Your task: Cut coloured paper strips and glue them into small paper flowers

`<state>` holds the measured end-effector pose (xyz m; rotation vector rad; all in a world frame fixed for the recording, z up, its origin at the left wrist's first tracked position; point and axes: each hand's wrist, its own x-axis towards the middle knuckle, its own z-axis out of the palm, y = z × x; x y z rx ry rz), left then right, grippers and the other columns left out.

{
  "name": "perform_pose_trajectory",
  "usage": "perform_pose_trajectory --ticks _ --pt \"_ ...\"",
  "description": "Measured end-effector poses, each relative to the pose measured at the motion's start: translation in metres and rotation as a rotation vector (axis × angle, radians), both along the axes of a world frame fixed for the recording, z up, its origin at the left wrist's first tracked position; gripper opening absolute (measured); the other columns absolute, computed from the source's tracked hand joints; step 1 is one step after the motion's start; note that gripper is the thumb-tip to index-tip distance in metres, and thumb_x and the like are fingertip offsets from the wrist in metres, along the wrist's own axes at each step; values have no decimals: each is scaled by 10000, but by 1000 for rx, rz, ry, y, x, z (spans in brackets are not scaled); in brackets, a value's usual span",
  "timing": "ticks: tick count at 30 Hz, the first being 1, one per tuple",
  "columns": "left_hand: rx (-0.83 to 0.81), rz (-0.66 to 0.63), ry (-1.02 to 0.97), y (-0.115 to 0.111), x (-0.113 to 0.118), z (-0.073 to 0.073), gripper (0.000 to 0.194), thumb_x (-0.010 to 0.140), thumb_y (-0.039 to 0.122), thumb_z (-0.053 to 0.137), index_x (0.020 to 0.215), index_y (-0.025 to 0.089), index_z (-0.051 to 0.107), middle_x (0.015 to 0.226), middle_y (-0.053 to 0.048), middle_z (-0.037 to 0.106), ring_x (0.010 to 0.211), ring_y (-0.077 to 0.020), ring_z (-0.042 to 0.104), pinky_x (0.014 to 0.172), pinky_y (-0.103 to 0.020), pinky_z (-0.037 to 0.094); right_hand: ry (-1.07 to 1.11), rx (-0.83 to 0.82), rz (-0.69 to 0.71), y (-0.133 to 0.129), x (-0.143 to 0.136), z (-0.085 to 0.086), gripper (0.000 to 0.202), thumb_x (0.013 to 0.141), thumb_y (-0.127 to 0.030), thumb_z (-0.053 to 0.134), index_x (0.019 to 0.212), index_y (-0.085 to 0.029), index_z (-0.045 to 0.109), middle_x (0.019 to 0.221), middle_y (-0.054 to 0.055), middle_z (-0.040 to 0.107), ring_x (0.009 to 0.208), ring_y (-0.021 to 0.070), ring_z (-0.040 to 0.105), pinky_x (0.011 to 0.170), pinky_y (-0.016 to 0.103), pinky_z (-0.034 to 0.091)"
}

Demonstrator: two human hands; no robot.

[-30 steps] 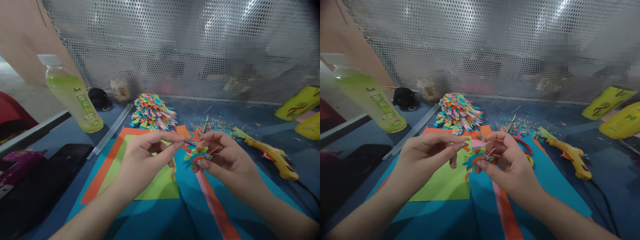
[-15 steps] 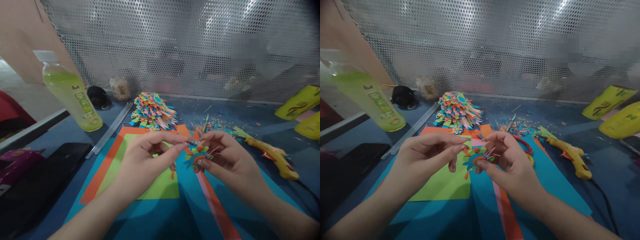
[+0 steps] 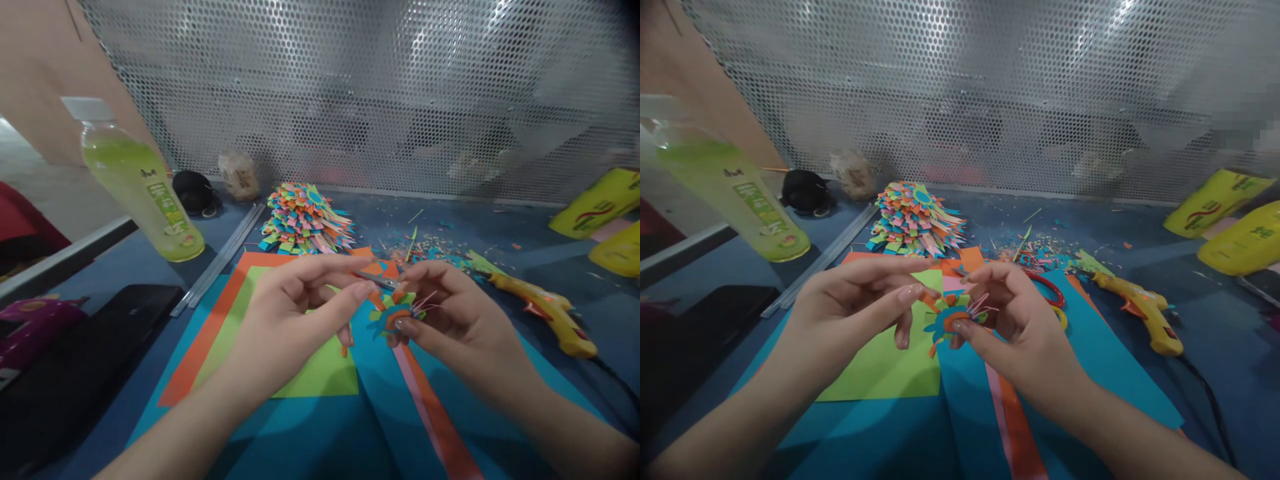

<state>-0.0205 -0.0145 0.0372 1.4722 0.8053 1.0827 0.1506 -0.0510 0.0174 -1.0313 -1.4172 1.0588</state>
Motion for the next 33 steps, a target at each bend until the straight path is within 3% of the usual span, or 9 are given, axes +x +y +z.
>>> perform_pose_trajectory --ticks 10,19,25,28,30,33 --pt "-17 -9 8 0 0 1 190 697 215 674 886 229 688 641 30 692 373 -74 558 396 -183 497 6 12 -12 1 -1 2 261 733 -226 651 894 -253 448 728 -31 583 568 107 621 528 223 541" --pt "-25 11 44 0 -1 2 168 692 226 670 859 225 693 661 12 710 362 -86 558 398 -207 506 -65 21 -37 0 0 3 276 745 -354 644 893 -253 433 760 -10 601 570 124 623 528 253 542" --pt "-29 -2 -14 0 0 1 169 700 237 666 867 231 689 673 22 705 369 -77 557 389 -190 476 -69 39 -49 0 -1 2 244 751 -276 631 902 -256 440 724 -23 591 549 120 616 518 248 536" --pt "-37 1 -37 3 -1 -1 221 761 339 589 918 211 678 727 -8 704 378 -77 549 369 -195 429 -173 176 -139 0 2 -2 199 772 -186 594 897 -257 456 768 -6 589 630 131 628 571 259 540" --pt "-100 -14 -34 5 -3 -3 291 789 410 531 930 195 668 768 -28 694 369 -68 520 356 -202 385 -345 392 -185 -1 8 -6 189 785 -120 550 883 -264 476 815 5 590 735 142 625 663 285 539" --pt "-239 -94 19 8 -5 -6 287 768 409 557 940 201 652 785 -16 652 378 -41 461 358 -194 321 -675 769 -78 -4 19 -13 261 774 -72 520 947 -266 514 902 30 621 897 176 602 801 341 507"
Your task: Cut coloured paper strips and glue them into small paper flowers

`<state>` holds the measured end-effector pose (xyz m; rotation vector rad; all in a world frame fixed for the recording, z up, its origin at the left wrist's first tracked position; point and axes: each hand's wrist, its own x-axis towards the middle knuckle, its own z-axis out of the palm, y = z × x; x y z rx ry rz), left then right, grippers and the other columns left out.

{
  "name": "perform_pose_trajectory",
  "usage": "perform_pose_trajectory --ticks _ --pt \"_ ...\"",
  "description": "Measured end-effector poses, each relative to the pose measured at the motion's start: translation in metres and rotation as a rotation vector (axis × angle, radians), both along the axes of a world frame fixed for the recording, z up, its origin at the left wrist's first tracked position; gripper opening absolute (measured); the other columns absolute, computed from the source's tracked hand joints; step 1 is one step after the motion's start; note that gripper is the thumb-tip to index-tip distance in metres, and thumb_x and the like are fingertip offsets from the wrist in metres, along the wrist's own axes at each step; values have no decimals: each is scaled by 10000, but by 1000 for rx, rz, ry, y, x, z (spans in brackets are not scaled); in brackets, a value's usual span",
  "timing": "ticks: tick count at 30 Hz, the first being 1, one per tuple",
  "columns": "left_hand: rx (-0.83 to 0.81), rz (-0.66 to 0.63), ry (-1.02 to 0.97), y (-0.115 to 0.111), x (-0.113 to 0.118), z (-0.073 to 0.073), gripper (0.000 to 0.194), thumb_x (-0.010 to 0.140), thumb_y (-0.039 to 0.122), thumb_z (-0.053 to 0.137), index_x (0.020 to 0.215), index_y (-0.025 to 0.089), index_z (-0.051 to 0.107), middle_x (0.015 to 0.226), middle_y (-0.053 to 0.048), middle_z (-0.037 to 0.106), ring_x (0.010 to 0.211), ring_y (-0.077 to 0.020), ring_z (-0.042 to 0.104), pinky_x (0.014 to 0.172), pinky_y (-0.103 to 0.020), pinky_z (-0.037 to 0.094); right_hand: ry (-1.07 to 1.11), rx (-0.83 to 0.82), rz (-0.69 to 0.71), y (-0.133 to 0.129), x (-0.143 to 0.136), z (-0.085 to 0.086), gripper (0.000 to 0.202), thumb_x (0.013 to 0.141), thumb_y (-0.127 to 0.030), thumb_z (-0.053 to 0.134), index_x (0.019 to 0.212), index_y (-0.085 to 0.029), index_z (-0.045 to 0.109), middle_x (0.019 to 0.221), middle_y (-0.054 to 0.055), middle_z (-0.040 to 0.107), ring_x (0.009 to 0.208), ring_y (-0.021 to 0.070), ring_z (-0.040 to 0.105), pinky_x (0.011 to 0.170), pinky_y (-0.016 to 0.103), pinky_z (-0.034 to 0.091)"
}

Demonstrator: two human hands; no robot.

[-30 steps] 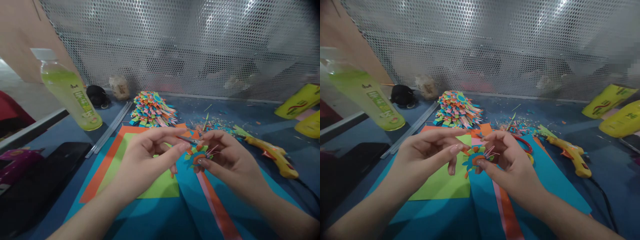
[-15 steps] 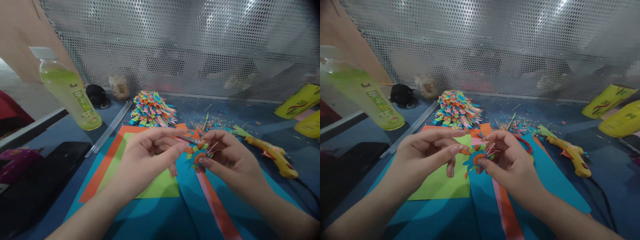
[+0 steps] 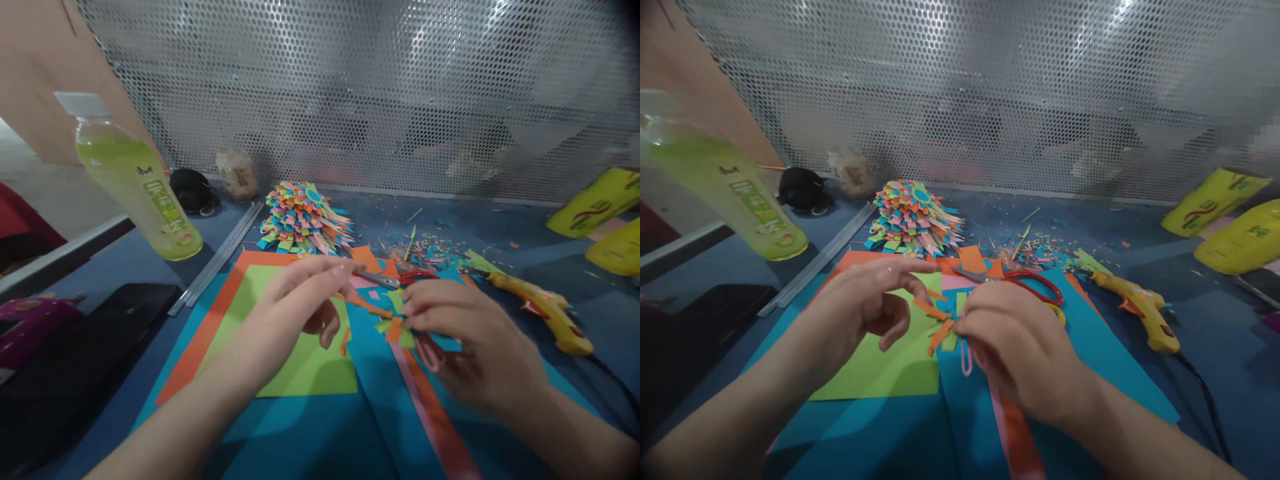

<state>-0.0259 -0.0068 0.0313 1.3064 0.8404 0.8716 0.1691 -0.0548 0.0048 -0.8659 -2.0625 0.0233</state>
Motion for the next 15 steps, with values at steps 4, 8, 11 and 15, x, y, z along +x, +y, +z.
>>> perform_pose_trajectory --ticks 4,8,11,15 --pt "-132 -231 55 -2 -1 -1 277 734 278 607 1008 235 620 748 18 578 439 -30 423 409 -183 307 -264 184 56 -6 6 -1 252 792 -104 498 993 -247 552 947 58 655 982 209 589 841 368 494" --pt "-133 -306 19 -4 -1 2 297 739 205 583 1035 219 597 669 39 506 422 -22 366 407 -187 263 -311 294 23 -5 1 4 196 819 -112 464 946 -209 578 900 67 666 925 203 604 779 361 525" --pt "-99 -287 48 -3 -1 4 332 736 187 578 1068 200 580 621 53 473 427 -28 357 400 -182 256 -281 462 19 -2 -2 4 176 823 -96 438 876 -142 600 860 92 647 886 225 605 713 389 536" --pt "2 -123 119 -1 -1 4 242 745 225 593 981 172 594 630 48 519 423 -15 353 381 -165 244 -234 588 -3 0 -4 1 195 837 -104 417 826 -134 610 851 93 626 867 245 608 671 407 528"
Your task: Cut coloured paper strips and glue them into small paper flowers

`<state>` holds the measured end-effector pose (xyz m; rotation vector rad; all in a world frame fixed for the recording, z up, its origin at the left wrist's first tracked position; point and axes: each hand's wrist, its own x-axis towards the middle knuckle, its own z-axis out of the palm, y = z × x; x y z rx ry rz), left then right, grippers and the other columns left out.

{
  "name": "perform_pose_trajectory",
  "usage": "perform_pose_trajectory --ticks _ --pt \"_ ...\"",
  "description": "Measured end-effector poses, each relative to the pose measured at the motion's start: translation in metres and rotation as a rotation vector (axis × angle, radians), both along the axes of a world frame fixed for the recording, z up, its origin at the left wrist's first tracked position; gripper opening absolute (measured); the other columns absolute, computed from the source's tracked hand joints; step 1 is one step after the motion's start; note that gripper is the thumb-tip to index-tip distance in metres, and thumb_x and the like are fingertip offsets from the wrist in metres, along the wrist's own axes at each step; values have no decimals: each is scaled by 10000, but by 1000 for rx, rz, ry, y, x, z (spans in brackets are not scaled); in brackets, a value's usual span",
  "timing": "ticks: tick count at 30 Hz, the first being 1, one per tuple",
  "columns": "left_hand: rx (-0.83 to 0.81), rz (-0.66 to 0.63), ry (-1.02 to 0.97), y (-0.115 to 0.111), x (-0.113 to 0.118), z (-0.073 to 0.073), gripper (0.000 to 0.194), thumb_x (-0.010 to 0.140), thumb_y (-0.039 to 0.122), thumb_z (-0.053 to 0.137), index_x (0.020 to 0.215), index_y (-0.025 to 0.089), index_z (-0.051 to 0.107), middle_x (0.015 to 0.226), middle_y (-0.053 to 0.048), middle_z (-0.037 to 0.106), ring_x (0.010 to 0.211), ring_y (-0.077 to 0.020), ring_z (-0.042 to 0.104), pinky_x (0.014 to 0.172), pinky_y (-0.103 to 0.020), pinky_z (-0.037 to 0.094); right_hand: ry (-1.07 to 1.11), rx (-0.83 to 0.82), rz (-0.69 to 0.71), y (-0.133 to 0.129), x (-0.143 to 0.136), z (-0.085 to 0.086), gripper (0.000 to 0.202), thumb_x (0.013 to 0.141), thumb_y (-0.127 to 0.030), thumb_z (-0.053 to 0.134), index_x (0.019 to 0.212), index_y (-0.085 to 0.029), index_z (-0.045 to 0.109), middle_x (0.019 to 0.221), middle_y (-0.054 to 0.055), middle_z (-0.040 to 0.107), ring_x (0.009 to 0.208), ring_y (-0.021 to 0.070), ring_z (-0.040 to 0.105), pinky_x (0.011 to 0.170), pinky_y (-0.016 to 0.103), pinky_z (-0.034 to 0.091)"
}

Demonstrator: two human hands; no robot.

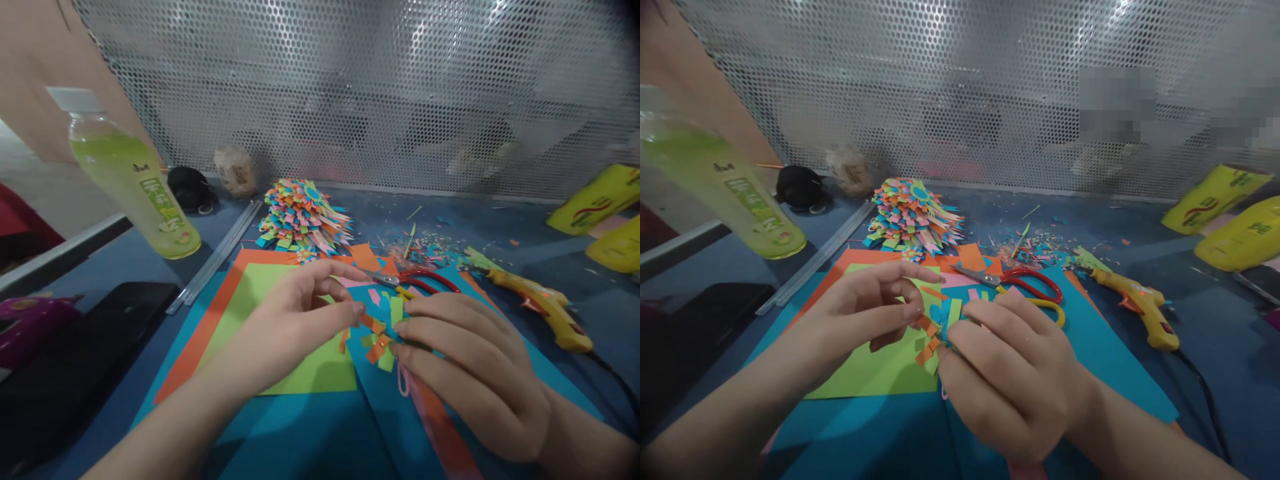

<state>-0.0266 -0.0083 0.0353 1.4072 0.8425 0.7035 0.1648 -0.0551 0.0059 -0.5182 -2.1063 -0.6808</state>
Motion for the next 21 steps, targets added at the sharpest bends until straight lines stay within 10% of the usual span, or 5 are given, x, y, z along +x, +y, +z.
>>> perform_pose_trajectory --ticks 21 --pt "186 55 39 -10 1 2 246 749 232 565 992 205 536 561 58 513 524 -78 476 460 -184 338 -117 -7 -103 -3 2 11 145 795 -86 476 854 -117 605 843 114 648 821 265 626 619 410 549"
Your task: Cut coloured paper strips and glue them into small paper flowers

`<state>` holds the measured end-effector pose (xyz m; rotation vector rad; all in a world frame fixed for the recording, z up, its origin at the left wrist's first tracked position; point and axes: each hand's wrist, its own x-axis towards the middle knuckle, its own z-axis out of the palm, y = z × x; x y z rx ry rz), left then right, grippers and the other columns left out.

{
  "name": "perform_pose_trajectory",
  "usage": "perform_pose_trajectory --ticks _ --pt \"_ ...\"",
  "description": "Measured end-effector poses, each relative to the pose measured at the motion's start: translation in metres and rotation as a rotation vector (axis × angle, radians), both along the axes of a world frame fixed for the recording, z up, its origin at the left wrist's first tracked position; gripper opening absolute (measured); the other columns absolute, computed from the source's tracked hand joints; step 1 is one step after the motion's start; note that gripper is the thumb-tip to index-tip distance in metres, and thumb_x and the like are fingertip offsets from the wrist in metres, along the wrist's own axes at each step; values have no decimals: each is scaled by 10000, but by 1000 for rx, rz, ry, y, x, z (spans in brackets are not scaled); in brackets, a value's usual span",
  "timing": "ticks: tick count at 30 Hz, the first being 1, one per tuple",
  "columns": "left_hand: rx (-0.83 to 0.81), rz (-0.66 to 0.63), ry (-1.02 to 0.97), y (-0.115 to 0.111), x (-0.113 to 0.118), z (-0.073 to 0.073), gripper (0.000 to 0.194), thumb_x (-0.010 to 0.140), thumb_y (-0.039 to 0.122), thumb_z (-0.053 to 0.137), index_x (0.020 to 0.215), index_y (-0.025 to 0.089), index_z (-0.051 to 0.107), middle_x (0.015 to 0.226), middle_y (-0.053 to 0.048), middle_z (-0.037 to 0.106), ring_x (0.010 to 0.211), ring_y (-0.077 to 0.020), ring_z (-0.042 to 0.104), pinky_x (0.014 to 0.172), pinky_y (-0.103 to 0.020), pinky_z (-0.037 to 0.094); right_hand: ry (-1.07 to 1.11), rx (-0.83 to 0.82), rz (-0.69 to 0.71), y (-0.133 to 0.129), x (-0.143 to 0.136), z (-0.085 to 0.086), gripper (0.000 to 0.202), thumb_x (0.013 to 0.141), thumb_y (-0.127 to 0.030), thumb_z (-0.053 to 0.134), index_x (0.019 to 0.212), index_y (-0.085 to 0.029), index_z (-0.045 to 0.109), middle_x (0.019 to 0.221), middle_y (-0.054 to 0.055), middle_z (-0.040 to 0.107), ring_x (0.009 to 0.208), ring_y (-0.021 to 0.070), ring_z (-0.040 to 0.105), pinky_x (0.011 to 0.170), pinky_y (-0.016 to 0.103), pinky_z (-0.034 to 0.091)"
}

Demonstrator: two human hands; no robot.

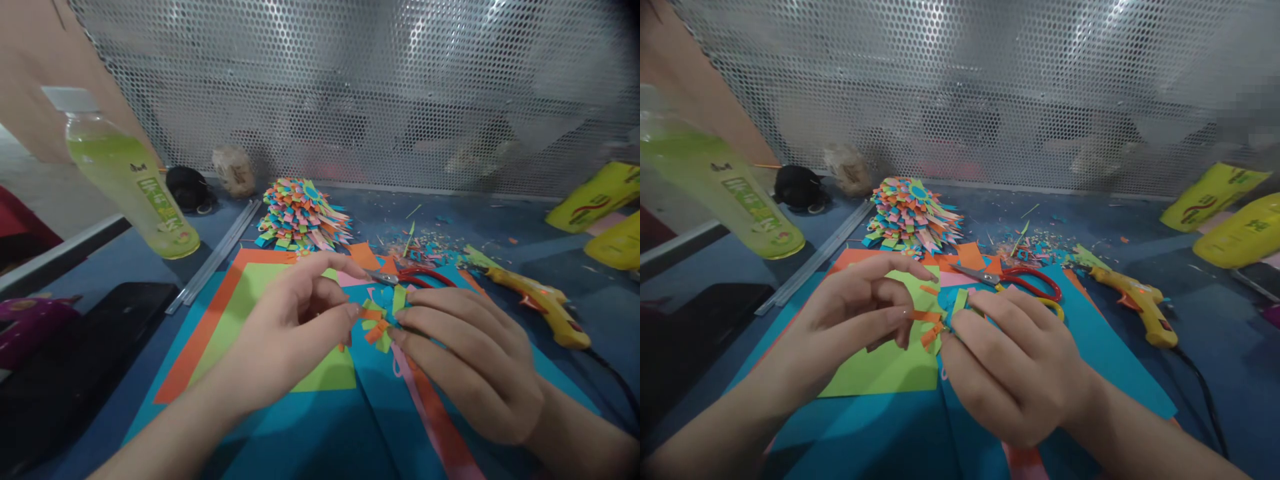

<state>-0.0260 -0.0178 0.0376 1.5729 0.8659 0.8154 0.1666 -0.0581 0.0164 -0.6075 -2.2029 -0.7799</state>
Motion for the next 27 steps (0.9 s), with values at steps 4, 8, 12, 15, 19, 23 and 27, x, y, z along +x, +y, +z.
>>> perform_pose_trajectory --ticks 4,8,12,15,19,23,27 --pt "-19 -19 -1 2 -2 -6 300 762 268 592 1052 273 512 746 53 565 600 -63 472 513 -176 362 -9 -5 7 -1 -1 -1 138 805 -98 470 840 -126 600 828 102 655 810 263 632 619 414 550" --pt "-111 -92 -61 3 -1 -9 308 772 240 589 1066 275 503 740 61 545 545 -42 410 461 -169 308 -18 0 40 -2 -1 -2 148 815 -99 461 839 -115 606 810 108 661 787 270 641 595 411 545" --pt "-111 -98 -51 3 1 -10 330 758 196 597 1060 264 484 690 74 515 544 -42 407 484 -179 314 -41 -3 63 -2 -2 -2 155 820 -108 461 850 -114 613 810 104 667 773 269 648 575 408 548" --pt "-99 -99 -27 3 3 -11 365 755 166 586 1079 273 459 691 78 520 557 -49 421 513 -192 335 -37 -6 64 -3 -2 -3 162 817 -109 458 859 -117 614 820 94 669 790 268 650 586 411 554" --pt "-94 -84 -30 3 3 -11 390 739 145 590 1084 259 449 676 75 508 560 -54 423 506 -189 336 -18 13 68 -3 -2 -4 164 807 -115 457 847 -118 616 812 93 664 801 272 645 590 416 551" --pt "-89 -77 -31 2 4 -11 397 730 128 583 1080 257 449 681 71 499 569 -60 440 502 -185 340 -41 -9 72 -3 -1 -2 182 813 -114 449 853 -126 626 815 94 668 817 262 641 595 395 548" --pt "-74 -61 -22 0 5 -10 427 722 122 583 1102 265 449 702 64 499 590 -72 471 520 -193 376 -54 -27 56 -3 0 -1 185 823 -116 448 854 -137 628 818 90 675 851 256 638 613 389 551"
